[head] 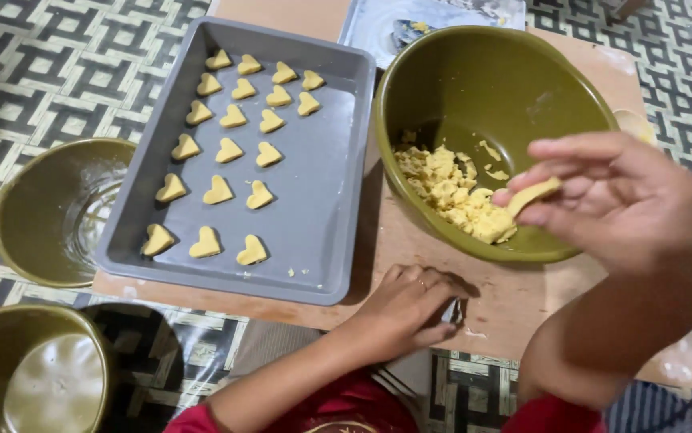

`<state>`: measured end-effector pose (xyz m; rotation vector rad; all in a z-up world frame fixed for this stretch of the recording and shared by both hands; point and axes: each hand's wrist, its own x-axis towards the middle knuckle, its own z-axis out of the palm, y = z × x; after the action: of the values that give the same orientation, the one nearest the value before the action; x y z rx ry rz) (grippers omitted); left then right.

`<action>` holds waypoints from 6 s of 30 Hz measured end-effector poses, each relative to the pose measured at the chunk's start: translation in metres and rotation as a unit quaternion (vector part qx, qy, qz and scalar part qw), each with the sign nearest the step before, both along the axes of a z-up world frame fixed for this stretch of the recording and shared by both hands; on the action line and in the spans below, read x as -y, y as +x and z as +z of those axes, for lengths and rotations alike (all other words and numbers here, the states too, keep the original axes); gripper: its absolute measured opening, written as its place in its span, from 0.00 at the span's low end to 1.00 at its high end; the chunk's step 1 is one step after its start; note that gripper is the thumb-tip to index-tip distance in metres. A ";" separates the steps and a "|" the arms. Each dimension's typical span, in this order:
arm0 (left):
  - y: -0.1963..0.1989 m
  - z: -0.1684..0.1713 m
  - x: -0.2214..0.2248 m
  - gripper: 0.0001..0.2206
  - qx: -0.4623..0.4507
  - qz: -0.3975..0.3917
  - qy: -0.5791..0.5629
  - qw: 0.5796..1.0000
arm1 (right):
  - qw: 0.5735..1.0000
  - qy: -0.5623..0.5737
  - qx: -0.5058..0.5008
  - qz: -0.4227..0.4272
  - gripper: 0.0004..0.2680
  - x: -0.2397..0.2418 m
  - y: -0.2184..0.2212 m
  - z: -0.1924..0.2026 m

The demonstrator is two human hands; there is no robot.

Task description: Shaping dough into heart-shaped cookies and placing them on a baking tray.

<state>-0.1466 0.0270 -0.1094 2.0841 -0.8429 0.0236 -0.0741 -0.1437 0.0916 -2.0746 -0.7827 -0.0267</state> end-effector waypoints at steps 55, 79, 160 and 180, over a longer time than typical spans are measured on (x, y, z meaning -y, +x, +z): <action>0.012 -0.098 0.053 0.10 0.122 0.231 -0.070 0.963 | 0.972 -0.125 -0.171 -0.099 0.09 -0.230 0.130 -0.147; 0.014 -0.097 0.050 0.07 0.139 0.231 -0.092 0.959 | 0.991 -0.097 -0.044 -0.087 0.07 -0.227 0.146 -0.179; -0.001 -0.023 -0.001 0.45 -0.002 0.122 -0.089 0.989 | 0.840 -0.435 -0.302 -0.113 0.10 -0.061 0.144 -0.053; 0.001 -0.030 0.003 0.44 0.008 0.124 -0.118 0.985 | 0.893 -0.437 0.092 -0.053 0.14 -0.057 0.062 -0.016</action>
<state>-0.1461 0.0239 -0.1392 1.9524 -0.5551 0.2638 -0.0121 -0.0870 0.0756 -3.0068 -0.8884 0.0864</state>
